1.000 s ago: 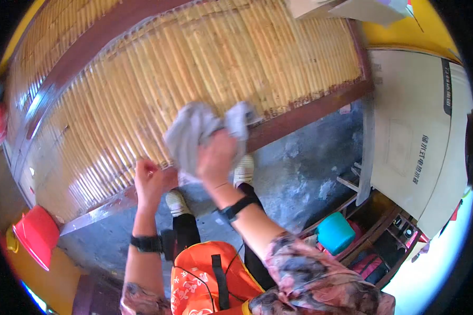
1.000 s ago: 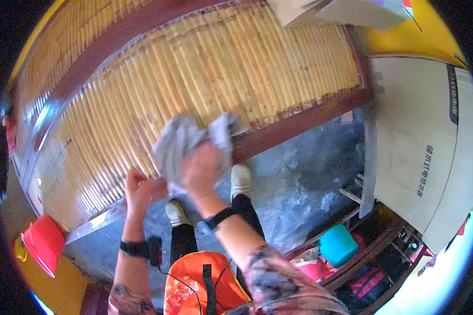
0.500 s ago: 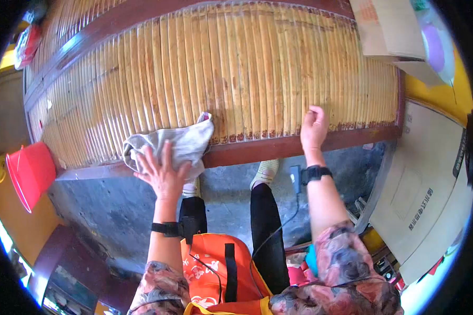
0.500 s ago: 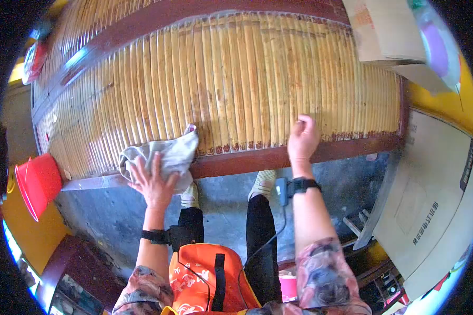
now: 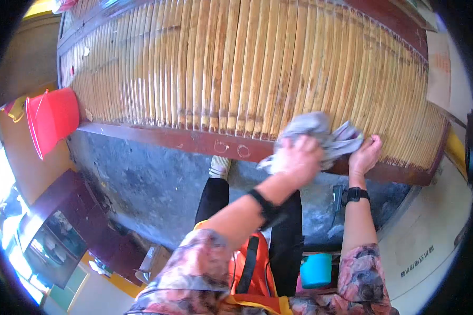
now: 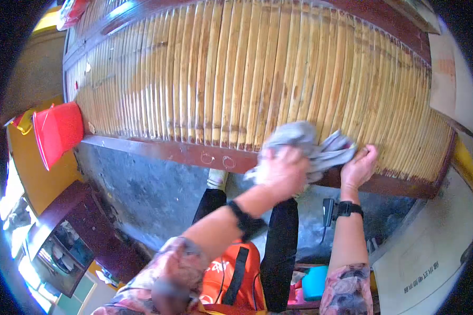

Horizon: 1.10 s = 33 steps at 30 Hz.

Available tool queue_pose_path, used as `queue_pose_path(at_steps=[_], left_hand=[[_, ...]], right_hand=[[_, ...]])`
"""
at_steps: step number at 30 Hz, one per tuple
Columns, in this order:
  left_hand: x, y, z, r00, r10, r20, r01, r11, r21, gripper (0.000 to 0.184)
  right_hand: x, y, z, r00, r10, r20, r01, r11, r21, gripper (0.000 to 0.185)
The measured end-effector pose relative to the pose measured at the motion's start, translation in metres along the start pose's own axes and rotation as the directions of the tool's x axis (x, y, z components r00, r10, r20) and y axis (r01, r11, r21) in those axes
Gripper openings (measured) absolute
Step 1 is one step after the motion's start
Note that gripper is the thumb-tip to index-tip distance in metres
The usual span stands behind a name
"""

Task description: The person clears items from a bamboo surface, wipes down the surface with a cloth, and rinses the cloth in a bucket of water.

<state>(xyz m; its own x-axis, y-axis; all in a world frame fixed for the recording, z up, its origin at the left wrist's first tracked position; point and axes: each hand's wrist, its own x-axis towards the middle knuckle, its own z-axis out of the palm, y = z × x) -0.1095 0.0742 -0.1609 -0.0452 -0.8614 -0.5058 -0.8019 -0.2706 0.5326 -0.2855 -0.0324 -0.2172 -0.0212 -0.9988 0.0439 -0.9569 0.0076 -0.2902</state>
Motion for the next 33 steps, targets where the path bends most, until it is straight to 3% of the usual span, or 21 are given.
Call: queue_pose_path(at_steps=[3,6,8,10,12,13,14,15,16,19,20,21,22,23,24,26,28,29,30,31,33], left_hand=[[-0.048,-0.082,-0.024,0.970,-0.198,-0.142,0.218,0.966,0.142,0.033],[-0.109,-0.174,-0.056,0.848,-0.384,-0.366,0.480,0.849,0.221,0.028],[-0.157,-0.242,-0.071,0.658,-0.604,-0.450,0.721,0.677,0.147,0.037],[-0.221,-0.340,-0.066,0.419,-0.707,-0.571,0.880,0.471,0.062,0.038],[-0.233,-0.328,-0.090,0.025,-0.784,-0.620,0.939,0.230,-0.254,0.034],[-0.235,-0.316,-0.095,0.183,-0.716,-0.673,0.811,0.497,-0.308,0.026],[-0.214,-0.272,-0.111,0.314,-0.583,-0.749,0.568,0.748,-0.343,0.022],[-0.200,-0.242,-0.112,0.377,-0.463,-0.802,0.525,0.820,-0.227,0.021],[-0.195,-0.246,-0.076,0.328,-0.363,-0.872,0.502,0.849,-0.165,0.022],[-0.144,-0.153,-0.061,0.769,-0.466,-0.438,0.453,0.880,-0.140,0.047],[-0.127,-0.144,-0.039,0.823,-0.305,-0.479,0.316,0.947,-0.058,0.051],[-0.114,-0.132,-0.036,0.890,-0.221,-0.400,0.210,0.975,-0.071,0.050],[-0.099,-0.136,-0.018,0.883,-0.083,-0.463,0.141,0.986,0.093,0.045],[-0.093,-0.146,-0.018,0.885,0.007,-0.466,0.090,0.978,0.186,0.041],[-0.095,-0.157,-0.026,0.848,0.042,-0.529,0.029,0.992,0.127,0.039],[-0.113,-0.193,-0.033,0.845,0.082,-0.529,0.022,0.982,0.188,0.041],[-0.142,-0.242,-0.049,0.805,-0.004,-0.594,0.180,0.955,0.237,0.043],[-0.159,-0.271,-0.060,0.802,-0.119,-0.585,0.292,0.933,0.211,0.042],[-0.175,-0.308,-0.060,0.727,-0.240,-0.643,0.441,0.881,0.170,0.042],[-0.197,-0.337,-0.077,0.651,-0.318,-0.690,0.552,0.822,0.142,0.045],[-0.239,-0.403,-0.082,0.488,-0.432,-0.758,0.736,0.671,0.091,0.047]], right_hand=[[0.002,-0.002,0.000,0.999,-0.028,-0.038,0.026,0.998,-0.059,0.019],[0.002,0.000,0.002,0.998,-0.031,-0.055,0.028,0.998,-0.055,0.018],[0.002,0.004,0.005,0.997,-0.051,-0.053,0.049,0.998,-0.048,0.018],[0.003,0.010,0.008,0.996,-0.069,-0.049,0.066,0.997,-0.048,0.018],[0.003,0.007,0.004,0.997,-0.072,-0.035,0.070,0.996,-0.056,0.020],[0.001,0.009,0.004,0.998,-0.062,-0.011,0.061,0.993,-0.097,0.021],[0.004,0.011,0.006,0.998,-0.067,0.016,0.069,0.989,-0.133,0.022],[0.003,0.012,0.008,0.999,-0.051,0.008,0.051,0.991,-0.124,0.022],[0.004,0.004,0.005,0.999,-0.005,0.032,0.011,0.984,-0.179,0.022],[0.020,0.016,0.032,0.999,0.037,-0.029,-0.043,0.977,-0.211,0.020],[0.023,-0.005,0.034,0.997,-0.075,0.034,0.076,0.997,-0.033,0.020],[0.023,-0.030,0.037,0.978,-0.192,0.079,0.178,0.972,0.152,0.019],[0.019,-0.071,0.033,0.976,-0.206,0.076,0.193,0.969,0.153,0.019],[0.012,-0.131,0.030,0.968,-0.217,0.124,0.175,0.942,0.286,0.020],[0.008,-0.182,0.039,0.955,-0.238,0.176,0.148,0.899,0.413,0.021],[-0.001,-0.248,0.077,0.909,-0.382,0.164,0.227,0.787,0.573,0.022],[-0.024,-0.317,0.101,0.855,-0.475,0.209,0.257,0.737,0.625,0.022],[-0.041,-0.350,0.102,0.809,-0.571,0.142,0.477,0.778,0.409,0.021],[-0.058,-0.379,0.102,0.737,-0.669,0.102,0.652,0.742,0.158,0.020],[-0.076,-0.392,0.115,0.734,-0.676,0.063,0.679,0.730,-0.073,0.016],[-0.079,-0.398,0.128,0.717,-0.696,0.045,0.697,0.714,-0.067,0.015]])
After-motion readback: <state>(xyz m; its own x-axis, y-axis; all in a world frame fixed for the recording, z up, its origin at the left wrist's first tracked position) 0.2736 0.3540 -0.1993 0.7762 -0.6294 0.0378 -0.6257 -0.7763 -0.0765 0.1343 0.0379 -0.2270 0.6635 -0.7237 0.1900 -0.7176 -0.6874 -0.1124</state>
